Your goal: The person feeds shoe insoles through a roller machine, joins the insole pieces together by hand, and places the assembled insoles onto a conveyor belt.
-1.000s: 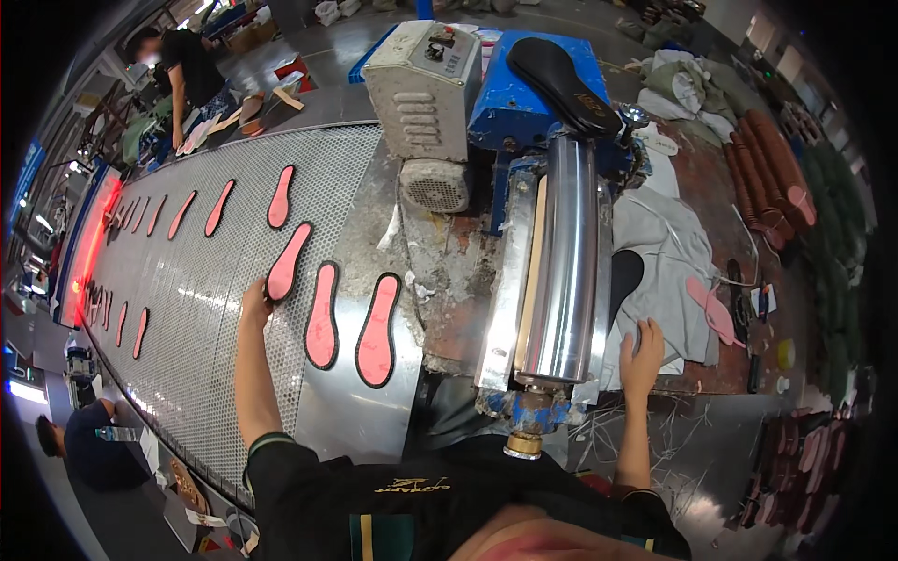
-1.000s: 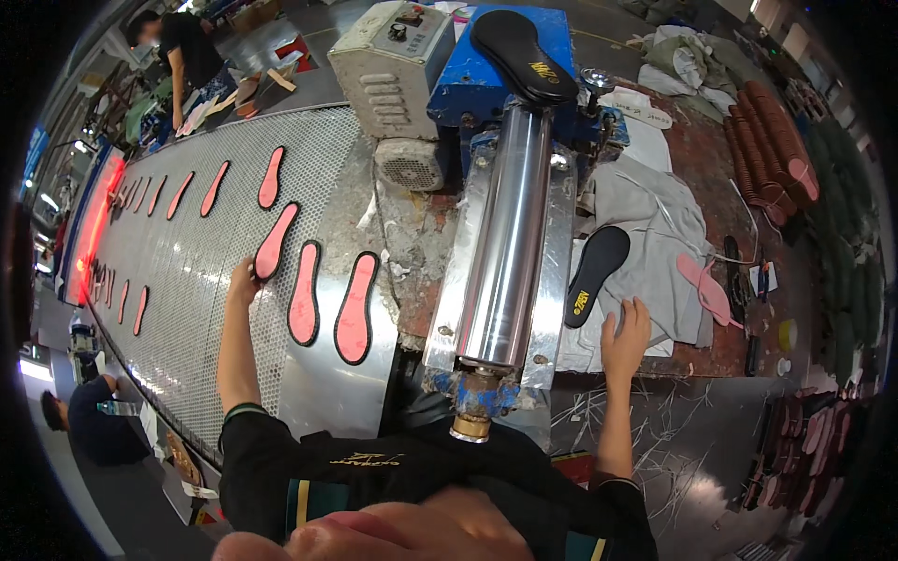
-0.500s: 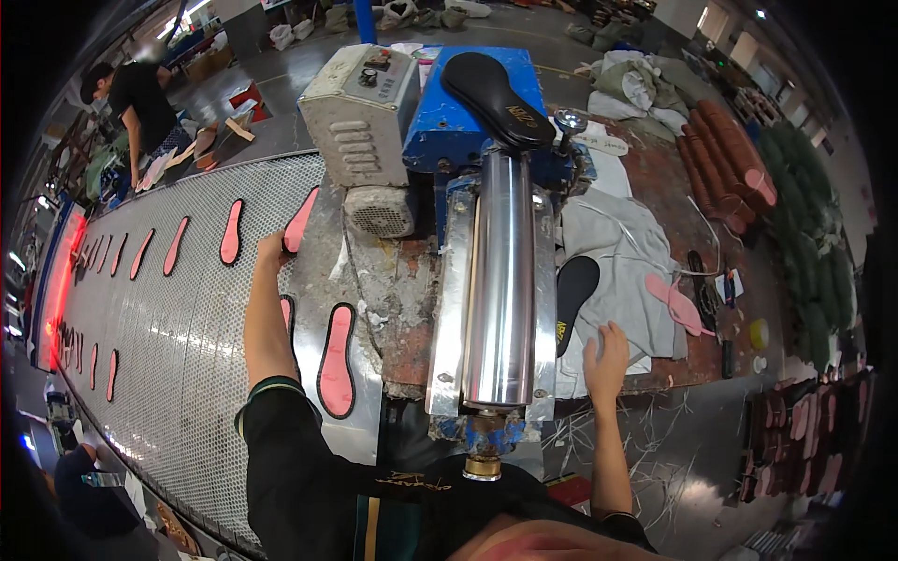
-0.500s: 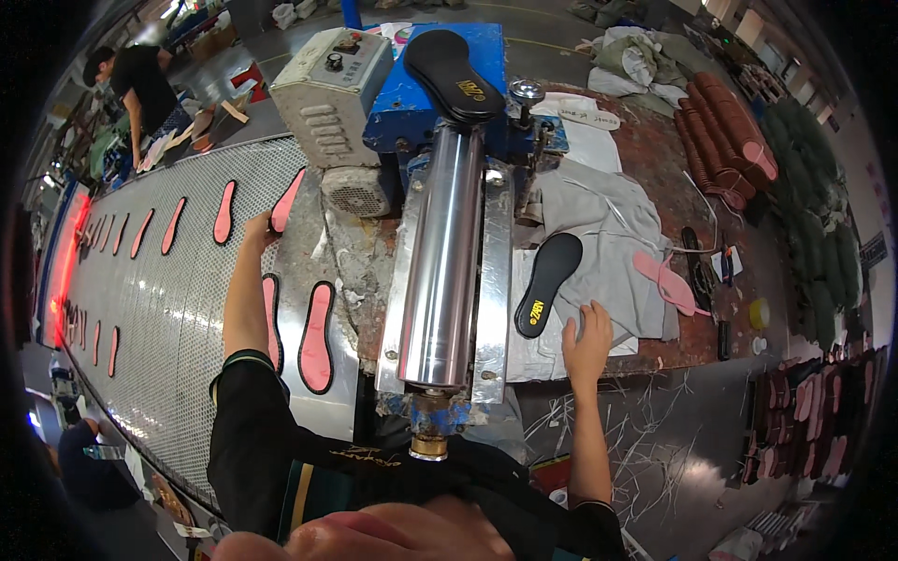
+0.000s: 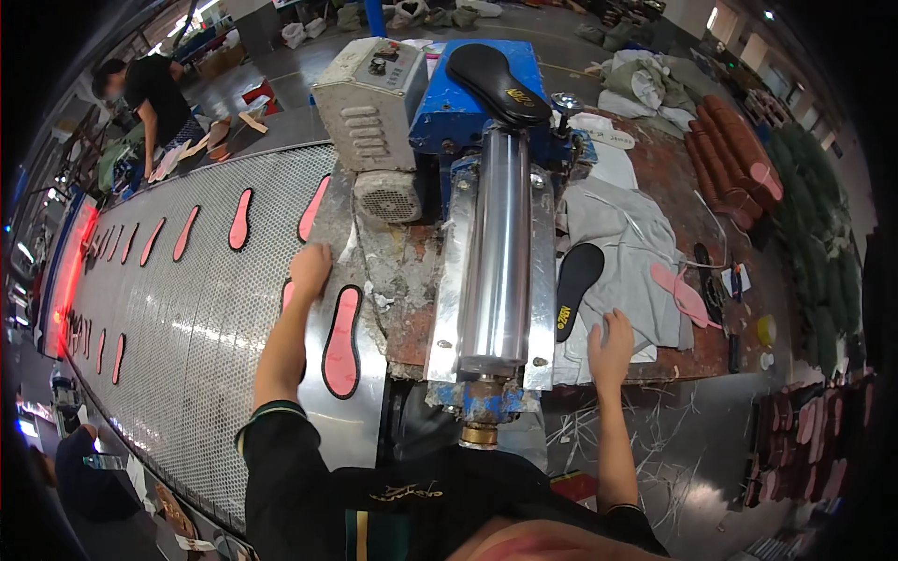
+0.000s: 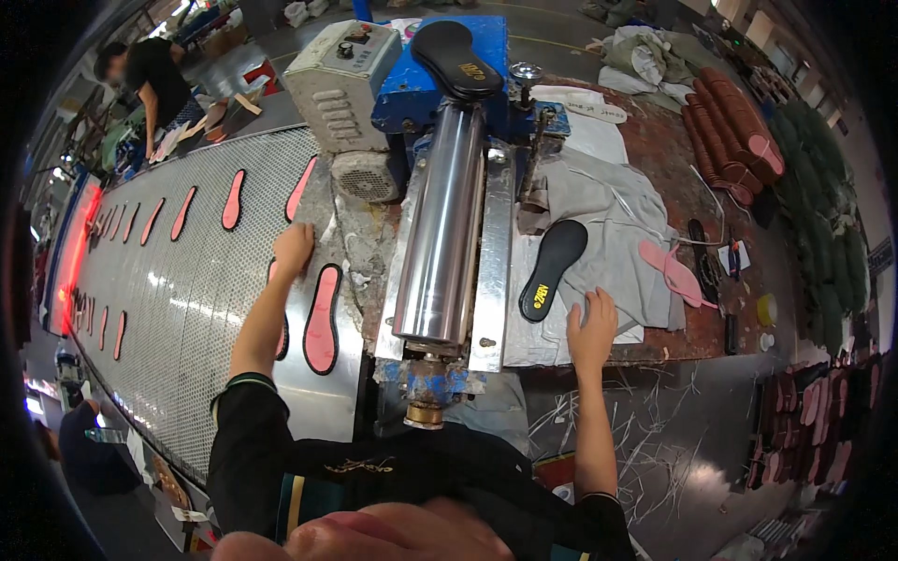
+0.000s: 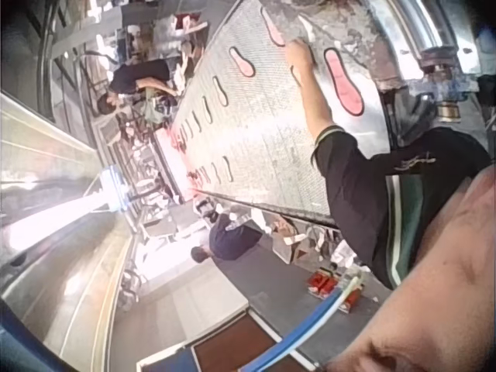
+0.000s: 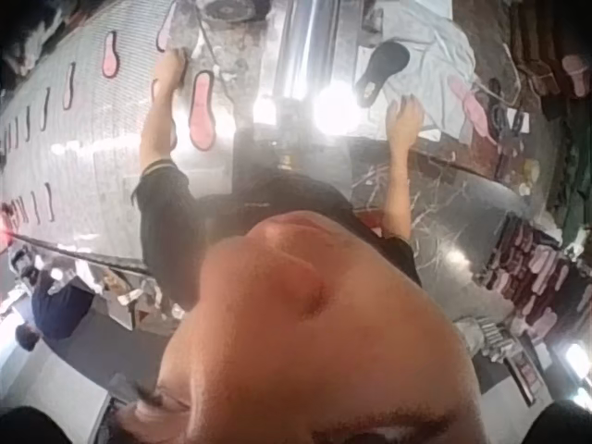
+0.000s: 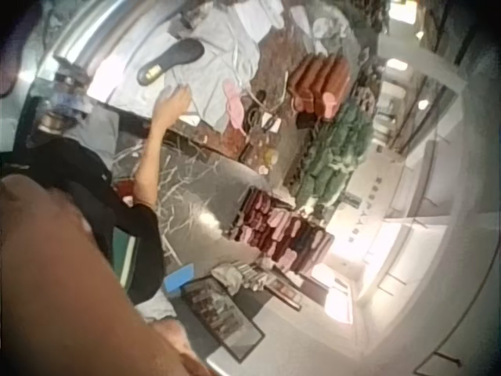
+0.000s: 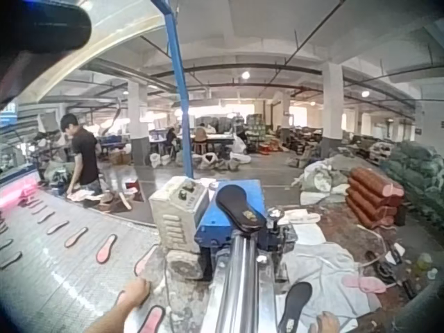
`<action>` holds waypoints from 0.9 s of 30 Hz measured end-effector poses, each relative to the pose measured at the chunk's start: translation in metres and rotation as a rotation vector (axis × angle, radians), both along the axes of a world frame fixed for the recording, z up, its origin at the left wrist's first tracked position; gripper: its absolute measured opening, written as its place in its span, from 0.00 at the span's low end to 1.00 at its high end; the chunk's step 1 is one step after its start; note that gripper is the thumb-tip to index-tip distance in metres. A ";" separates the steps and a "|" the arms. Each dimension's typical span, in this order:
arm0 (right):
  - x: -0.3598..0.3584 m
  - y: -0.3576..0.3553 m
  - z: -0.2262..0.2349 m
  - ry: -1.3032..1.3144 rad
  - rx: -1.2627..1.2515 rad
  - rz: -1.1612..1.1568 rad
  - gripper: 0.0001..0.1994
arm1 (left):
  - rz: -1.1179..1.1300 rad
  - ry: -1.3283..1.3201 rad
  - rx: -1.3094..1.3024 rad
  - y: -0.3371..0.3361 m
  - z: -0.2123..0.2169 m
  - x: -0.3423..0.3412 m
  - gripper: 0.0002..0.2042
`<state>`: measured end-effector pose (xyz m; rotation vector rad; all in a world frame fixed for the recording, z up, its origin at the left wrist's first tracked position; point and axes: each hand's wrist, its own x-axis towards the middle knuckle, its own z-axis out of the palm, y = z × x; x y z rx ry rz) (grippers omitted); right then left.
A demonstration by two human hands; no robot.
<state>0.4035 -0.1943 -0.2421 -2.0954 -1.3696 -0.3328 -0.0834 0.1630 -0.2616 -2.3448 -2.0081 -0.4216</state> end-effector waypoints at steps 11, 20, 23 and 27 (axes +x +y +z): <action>0.000 -0.006 -0.011 0.032 0.069 -0.066 0.15 | 0.065 0.005 0.159 -0.009 -0.011 0.007 0.21; 0.009 -0.009 -0.009 0.034 0.111 -0.062 0.15 | 0.125 0.103 0.178 -0.008 -0.026 0.008 0.22; 0.009 -0.015 -0.009 0.057 0.128 -0.111 0.14 | 0.075 0.098 0.191 -0.007 -0.023 0.012 0.20; 0.003 -0.011 -0.010 0.046 0.141 -0.090 0.13 | 0.014 0.062 0.215 -0.003 -0.030 -0.007 0.20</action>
